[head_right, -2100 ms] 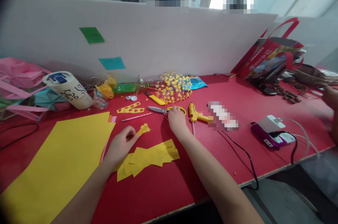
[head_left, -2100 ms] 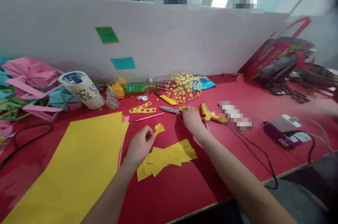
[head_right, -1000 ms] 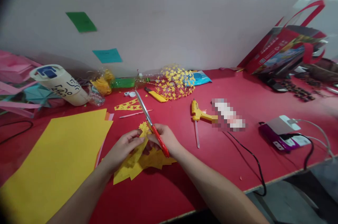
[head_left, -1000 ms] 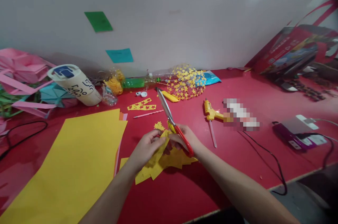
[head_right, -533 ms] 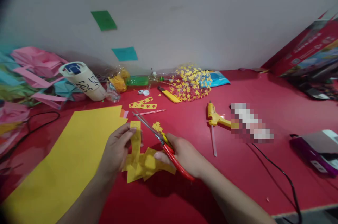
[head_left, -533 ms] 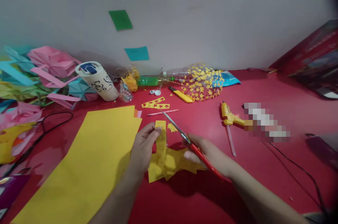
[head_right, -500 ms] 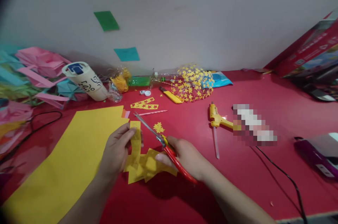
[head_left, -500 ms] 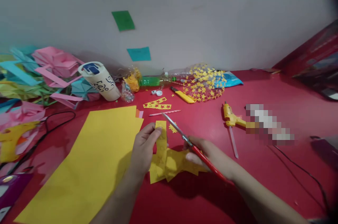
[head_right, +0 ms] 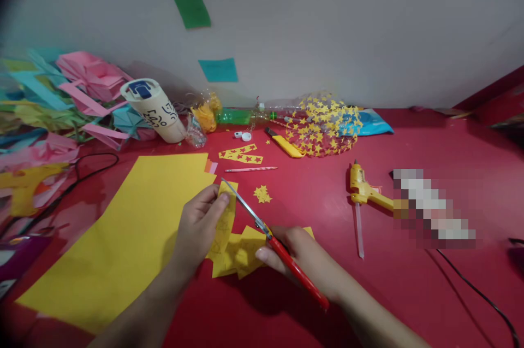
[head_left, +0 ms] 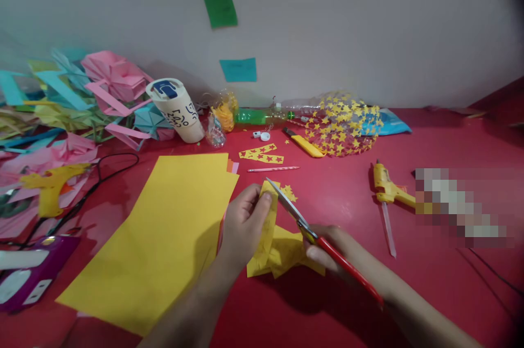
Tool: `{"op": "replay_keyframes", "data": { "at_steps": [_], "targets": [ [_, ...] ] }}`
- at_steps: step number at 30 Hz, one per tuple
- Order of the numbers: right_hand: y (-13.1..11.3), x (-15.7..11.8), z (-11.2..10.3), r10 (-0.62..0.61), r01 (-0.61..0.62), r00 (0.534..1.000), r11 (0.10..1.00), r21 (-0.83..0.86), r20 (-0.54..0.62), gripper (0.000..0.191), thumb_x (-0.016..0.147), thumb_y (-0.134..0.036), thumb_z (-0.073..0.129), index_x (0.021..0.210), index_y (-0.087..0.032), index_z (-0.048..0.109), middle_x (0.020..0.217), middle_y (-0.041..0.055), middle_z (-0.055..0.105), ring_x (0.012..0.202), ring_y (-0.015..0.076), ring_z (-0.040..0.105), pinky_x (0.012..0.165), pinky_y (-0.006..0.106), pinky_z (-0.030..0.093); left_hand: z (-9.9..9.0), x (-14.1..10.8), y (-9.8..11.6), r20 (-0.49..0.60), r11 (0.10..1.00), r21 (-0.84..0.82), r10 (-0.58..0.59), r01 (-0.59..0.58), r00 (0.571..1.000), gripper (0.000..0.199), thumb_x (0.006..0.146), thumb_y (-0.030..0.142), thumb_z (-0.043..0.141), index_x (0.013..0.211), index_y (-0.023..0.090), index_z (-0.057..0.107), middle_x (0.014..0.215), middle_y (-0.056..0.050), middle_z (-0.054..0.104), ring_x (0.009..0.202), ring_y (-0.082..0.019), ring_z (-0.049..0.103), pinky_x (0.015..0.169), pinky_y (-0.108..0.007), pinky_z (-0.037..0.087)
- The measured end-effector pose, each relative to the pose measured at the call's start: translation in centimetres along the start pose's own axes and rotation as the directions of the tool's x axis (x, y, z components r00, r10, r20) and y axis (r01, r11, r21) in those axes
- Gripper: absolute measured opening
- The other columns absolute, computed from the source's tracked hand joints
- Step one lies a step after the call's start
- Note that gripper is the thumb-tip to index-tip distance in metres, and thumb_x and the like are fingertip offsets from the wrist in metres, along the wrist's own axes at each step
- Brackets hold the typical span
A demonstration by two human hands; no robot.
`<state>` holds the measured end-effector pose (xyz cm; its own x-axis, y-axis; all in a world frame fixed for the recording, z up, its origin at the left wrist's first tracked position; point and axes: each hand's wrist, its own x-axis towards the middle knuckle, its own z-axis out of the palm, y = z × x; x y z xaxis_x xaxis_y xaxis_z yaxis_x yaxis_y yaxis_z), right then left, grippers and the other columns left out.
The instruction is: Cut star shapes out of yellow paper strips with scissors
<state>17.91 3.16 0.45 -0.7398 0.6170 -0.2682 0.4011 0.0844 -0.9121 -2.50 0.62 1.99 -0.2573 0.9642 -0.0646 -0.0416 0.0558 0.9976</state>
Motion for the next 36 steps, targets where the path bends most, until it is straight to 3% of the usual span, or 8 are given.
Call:
{"op": "replay_keyframes", "data": {
  "at_steps": [4, 10, 16, 22, 27, 36],
  "targets": [
    [-0.1, -0.2, 0.3, 0.022, -0.022, 1.000, 1.000, 0.010, -0.005, 0.044, 0.091, -0.058, 0.045, 0.073, -0.018, 0.040, 0.067, -0.0040, 0.036, 0.060, 0.0103, 0.031, 0.052, 0.022, 0.026, -0.1, 0.1, 0.0, 0.013, 0.999, 0.026, 0.019, -0.019, 1.000, 0.030, 0.088, 0.032, 0.054, 0.064, 0.019, 0.040, 0.058, 0.006, 0.033, 0.052, -0.008, 0.032, 0.047, -0.021, 0.028],
    [-0.4, -0.2, 0.5, 0.002, -0.002, 1.000, 0.998, 0.070, 0.003, 0.045, 0.092, -0.057, 0.044, 0.070, -0.019, 0.041, 0.060, -0.0044, 0.040, 0.053, 0.0089, 0.033, 0.048, 0.022, 0.025, -0.1, 0.2, -0.3, 0.026, 0.999, -0.010, 0.052, -0.051, 0.998, 0.027, 0.088, 0.032, 0.054, 0.067, 0.019, 0.044, 0.059, 0.005, 0.035, 0.053, -0.008, 0.033, 0.049, -0.022, 0.029],
    [-0.4, -0.1, 0.7, -0.002, 0.004, 1.000, 0.997, 0.078, -0.014, 0.048, 0.091, -0.061, 0.042, 0.070, -0.019, 0.042, 0.057, -0.0042, 0.042, 0.050, 0.0089, 0.035, 0.047, 0.022, 0.025, 0.0, 0.1, -0.2, 0.013, 0.996, 0.001, 0.088, -0.088, 0.996, 0.034, 0.089, 0.032, 0.053, 0.063, 0.019, 0.036, 0.057, 0.006, 0.029, 0.051, -0.008, 0.026, 0.046, -0.022, 0.024],
    [-0.9, 0.1, 0.7, 0.015, -0.012, 0.999, 0.998, 0.056, -0.045, 0.050, 0.089, -0.064, 0.041, 0.067, -0.019, 0.041, 0.055, -0.0039, 0.041, 0.049, 0.0091, 0.034, 0.046, 0.023, 0.025, -0.1, 0.2, -0.1, 0.021, 0.998, -0.048, 0.034, -0.033, 0.999, 0.036, 0.088, 0.033, 0.055, 0.063, 0.019, 0.034, 0.057, 0.006, 0.028, 0.050, -0.007, 0.027, 0.045, -0.021, 0.024],
    [-1.4, 0.0, 0.7, 0.034, -0.031, 0.998, 0.997, 0.067, -0.045, 0.048, 0.089, -0.063, 0.043, 0.067, -0.020, 0.039, 0.056, -0.0044, 0.039, 0.050, 0.0088, 0.031, 0.046, 0.023, 0.023, -0.2, 0.4, -0.3, 0.060, 0.994, -0.105, -0.011, 0.018, 0.998, 0.029, 0.087, 0.035, 0.056, 0.067, 0.019, 0.044, 0.057, 0.006, 0.036, 0.051, -0.007, 0.034, 0.048, -0.021, 0.028],
    [-1.6, -0.1, 0.6, 0.057, -0.055, 0.998, 0.996, 0.070, -0.036, 0.050, 0.088, -0.066, 0.040, 0.067, -0.021, 0.037, 0.056, -0.0050, 0.036, 0.050, 0.0084, 0.030, 0.044, 0.022, 0.022, -0.5, 0.5, -0.4, 0.062, 0.995, -0.099, -0.015, 0.021, 0.998, 0.029, 0.086, 0.036, 0.058, 0.067, 0.019, 0.046, 0.057, 0.006, 0.039, 0.051, -0.008, 0.035, 0.049, -0.022, 0.029]
  ]
}}
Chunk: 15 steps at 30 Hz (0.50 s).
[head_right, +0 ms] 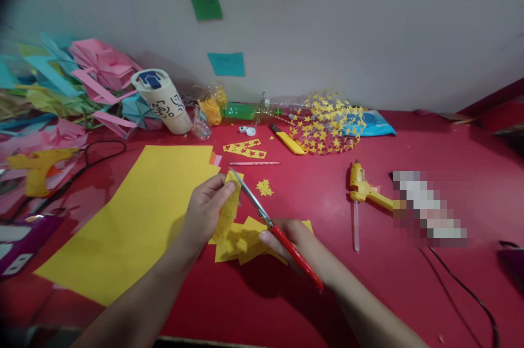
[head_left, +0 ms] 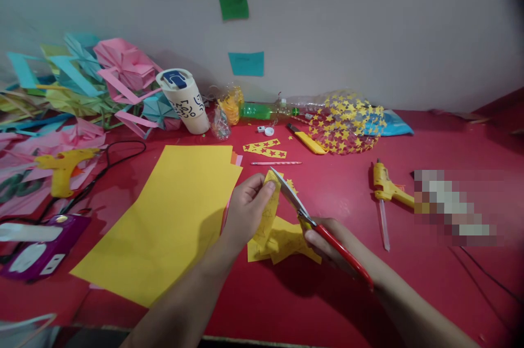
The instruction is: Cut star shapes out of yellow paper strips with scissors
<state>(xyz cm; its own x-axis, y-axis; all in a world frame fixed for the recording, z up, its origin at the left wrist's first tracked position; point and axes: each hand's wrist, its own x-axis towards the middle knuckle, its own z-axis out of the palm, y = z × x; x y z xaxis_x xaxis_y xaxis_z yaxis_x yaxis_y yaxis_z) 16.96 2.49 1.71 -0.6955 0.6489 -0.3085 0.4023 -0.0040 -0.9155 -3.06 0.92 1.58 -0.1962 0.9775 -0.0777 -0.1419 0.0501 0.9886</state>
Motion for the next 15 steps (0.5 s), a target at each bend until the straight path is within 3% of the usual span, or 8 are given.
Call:
{"op": "replay_keyframes", "data": {
  "at_steps": [15],
  "targets": [
    [0.58, 0.29, -0.11, -0.022, 0.022, 1.000, 1.000, -0.013, 0.006, 0.051, 0.088, -0.067, 0.039, 0.068, -0.021, 0.035, 0.060, -0.0052, 0.030, 0.053, 0.0090, 0.026, 0.046, 0.023, 0.022, -0.26, -0.01, 0.36, 0.011, 0.997, 0.073, 0.013, -0.014, 1.000, 0.031, 0.087, 0.036, 0.056, 0.064, 0.019, 0.043, 0.056, 0.006, 0.034, 0.051, -0.008, 0.031, 0.048, -0.022, 0.027]
  ]
}}
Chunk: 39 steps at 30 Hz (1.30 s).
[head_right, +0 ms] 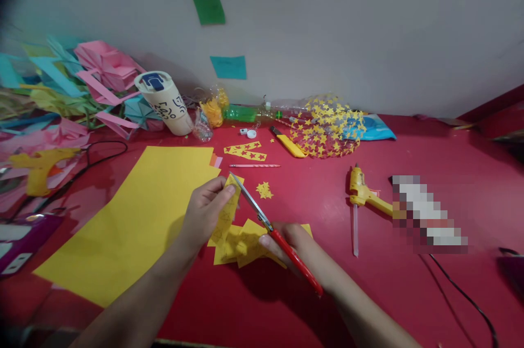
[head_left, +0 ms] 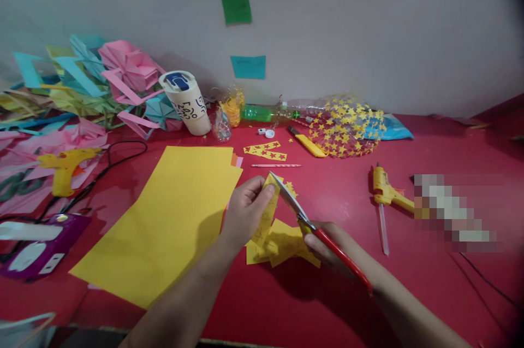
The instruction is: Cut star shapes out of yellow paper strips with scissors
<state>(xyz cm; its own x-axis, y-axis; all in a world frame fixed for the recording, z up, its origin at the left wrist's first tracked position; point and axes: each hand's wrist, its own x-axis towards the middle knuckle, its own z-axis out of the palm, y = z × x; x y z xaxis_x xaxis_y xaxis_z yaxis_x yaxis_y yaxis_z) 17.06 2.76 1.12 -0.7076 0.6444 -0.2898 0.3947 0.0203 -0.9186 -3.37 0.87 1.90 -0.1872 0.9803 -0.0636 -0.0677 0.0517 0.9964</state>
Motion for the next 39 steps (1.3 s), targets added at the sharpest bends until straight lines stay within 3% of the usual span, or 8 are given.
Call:
{"op": "replay_keyframes", "data": {
  "at_steps": [16, 23, 29, 39],
  "targets": [
    [0.5, 0.0, -0.1, 0.037, -0.037, 0.999, 0.999, -0.009, 0.026, 0.052, 0.087, -0.068, 0.041, 0.069, -0.020, 0.036, 0.061, -0.0053, 0.031, 0.054, 0.0093, 0.027, 0.048, 0.023, 0.022, -0.1, 0.1, -0.3, 0.008, 1.000, -0.017, -0.021, 0.021, 1.000, 0.028, 0.086, 0.037, 0.056, 0.067, 0.019, 0.047, 0.056, 0.006, 0.039, 0.051, -0.008, 0.037, 0.049, -0.022, 0.031],
    [1.2, 0.2, -0.1, 0.028, -0.028, 0.999, 1.000, -0.005, 0.038, 0.051, 0.087, -0.067, 0.042, 0.069, -0.020, 0.036, 0.062, -0.0056, 0.030, 0.055, 0.0091, 0.026, 0.048, 0.022, 0.022, -0.7, 0.5, -0.1, -0.018, 0.992, 0.105, 0.073, -0.071, 0.997, 0.035, 0.088, 0.034, 0.052, 0.057, 0.018, 0.044, 0.053, 0.005, 0.039, 0.049, -0.008, 0.039, 0.049, -0.023, 0.033],
    [0.0, 0.2, 0.0, 0.000, 0.000, 0.999, 1.000, -0.008, 0.053, 0.053, 0.086, -0.071, 0.038, 0.068, -0.020, 0.036, 0.060, -0.0055, 0.030, 0.053, 0.0092, 0.026, 0.048, 0.023, 0.021, -0.7, 0.5, -0.5, 0.059, 0.994, 0.106, 0.001, -0.007, 0.998, 0.031, 0.088, 0.034, 0.050, 0.061, 0.018, 0.052, 0.049, 0.004, 0.051, 0.043, -0.009, 0.049, 0.045, -0.020, 0.039],
    [0.4, 0.3, 0.4, -0.020, 0.018, 0.998, 0.999, 0.043, 0.062, 0.054, 0.088, -0.070, 0.034, 0.069, -0.020, 0.040, 0.050, -0.0053, 0.039, 0.042, 0.0072, 0.031, 0.041, 0.021, 0.023, -0.4, 0.4, -0.5, 0.040, 0.994, 0.110, 0.020, -0.025, 0.999, 0.034, 0.088, 0.036, 0.051, 0.059, 0.017, 0.049, 0.050, 0.004, 0.054, 0.042, -0.007, 0.048, 0.043, -0.018, 0.038]
  ]
}}
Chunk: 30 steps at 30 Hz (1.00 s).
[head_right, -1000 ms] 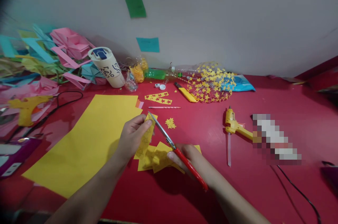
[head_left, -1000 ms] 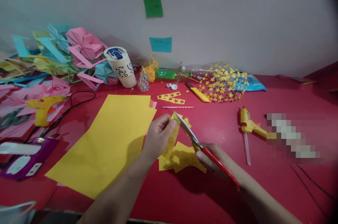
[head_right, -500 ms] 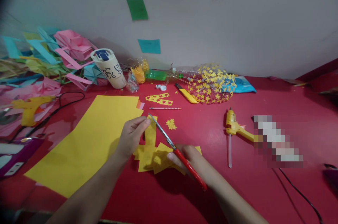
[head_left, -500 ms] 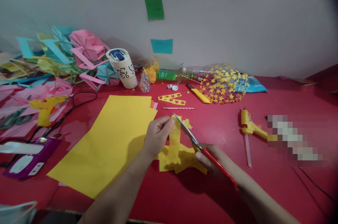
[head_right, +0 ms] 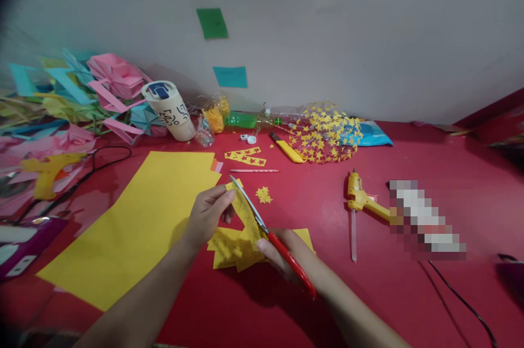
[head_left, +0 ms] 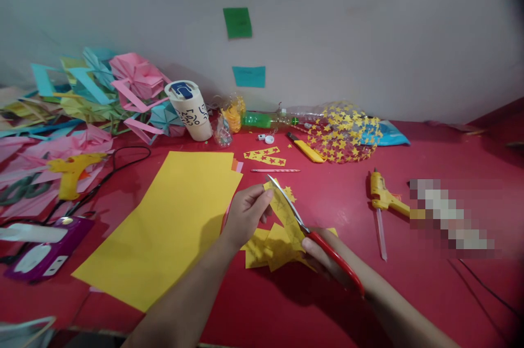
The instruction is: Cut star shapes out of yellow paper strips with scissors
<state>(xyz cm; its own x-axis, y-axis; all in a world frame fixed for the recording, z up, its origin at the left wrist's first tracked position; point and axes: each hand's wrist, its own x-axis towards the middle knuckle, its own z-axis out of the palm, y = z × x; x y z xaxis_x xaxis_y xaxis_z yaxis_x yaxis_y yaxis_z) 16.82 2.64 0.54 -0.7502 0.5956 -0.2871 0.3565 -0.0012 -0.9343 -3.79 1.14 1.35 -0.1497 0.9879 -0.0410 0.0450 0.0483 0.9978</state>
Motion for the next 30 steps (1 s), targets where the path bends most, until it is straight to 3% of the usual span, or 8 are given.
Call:
{"op": "replay_keyframes", "data": {
  "at_steps": [10, 22, 30],
  "targets": [
    [-0.1, -0.1, 1.1, 0.096, -0.086, 0.992, 0.989, 0.121, -0.083, 0.058, 0.083, -0.075, 0.039, 0.063, -0.021, 0.037, 0.047, -0.0078, 0.032, 0.039, 0.0053, 0.027, 0.038, 0.021, 0.018, 0.1, 0.0, -0.2, 0.020, 0.999, -0.033, 0.013, -0.013, 1.000, 0.033, 0.089, 0.035, 0.050, 0.061, 0.017, 0.050, 0.051, 0.004, 0.052, 0.043, -0.007, 0.047, 0.044, -0.018, 0.038],
    [-0.6, 0.1, 0.4, 0.062, -0.059, 0.997, 0.996, 0.068, -0.050, 0.054, 0.084, -0.071, 0.042, 0.066, -0.021, 0.035, 0.047, -0.0078, 0.034, 0.039, 0.0053, 0.030, 0.041, 0.022, 0.017, 0.0, 0.3, -0.3, 0.040, 0.999, -0.036, -0.022, 0.024, 0.999, 0.031, 0.088, 0.036, 0.049, 0.063, 0.017, 0.051, 0.052, 0.004, 0.052, 0.043, -0.007, 0.048, 0.044, -0.018, 0.039],
    [-0.6, -0.1, 0.3, 0.122, -0.116, 0.991, 0.989, 0.093, -0.052, 0.057, 0.081, -0.077, 0.039, 0.067, -0.022, 0.034, 0.047, -0.0082, 0.034, 0.038, 0.0054, 0.030, 0.039, 0.022, 0.019, 0.0, 0.3, -0.2, 0.045, 0.998, -0.056, -0.036, 0.038, 0.998, 0.031, 0.088, 0.035, 0.049, 0.063, 0.017, 0.051, 0.050, 0.004, 0.050, 0.044, -0.008, 0.047, 0.045, -0.020, 0.038]
  ]
}}
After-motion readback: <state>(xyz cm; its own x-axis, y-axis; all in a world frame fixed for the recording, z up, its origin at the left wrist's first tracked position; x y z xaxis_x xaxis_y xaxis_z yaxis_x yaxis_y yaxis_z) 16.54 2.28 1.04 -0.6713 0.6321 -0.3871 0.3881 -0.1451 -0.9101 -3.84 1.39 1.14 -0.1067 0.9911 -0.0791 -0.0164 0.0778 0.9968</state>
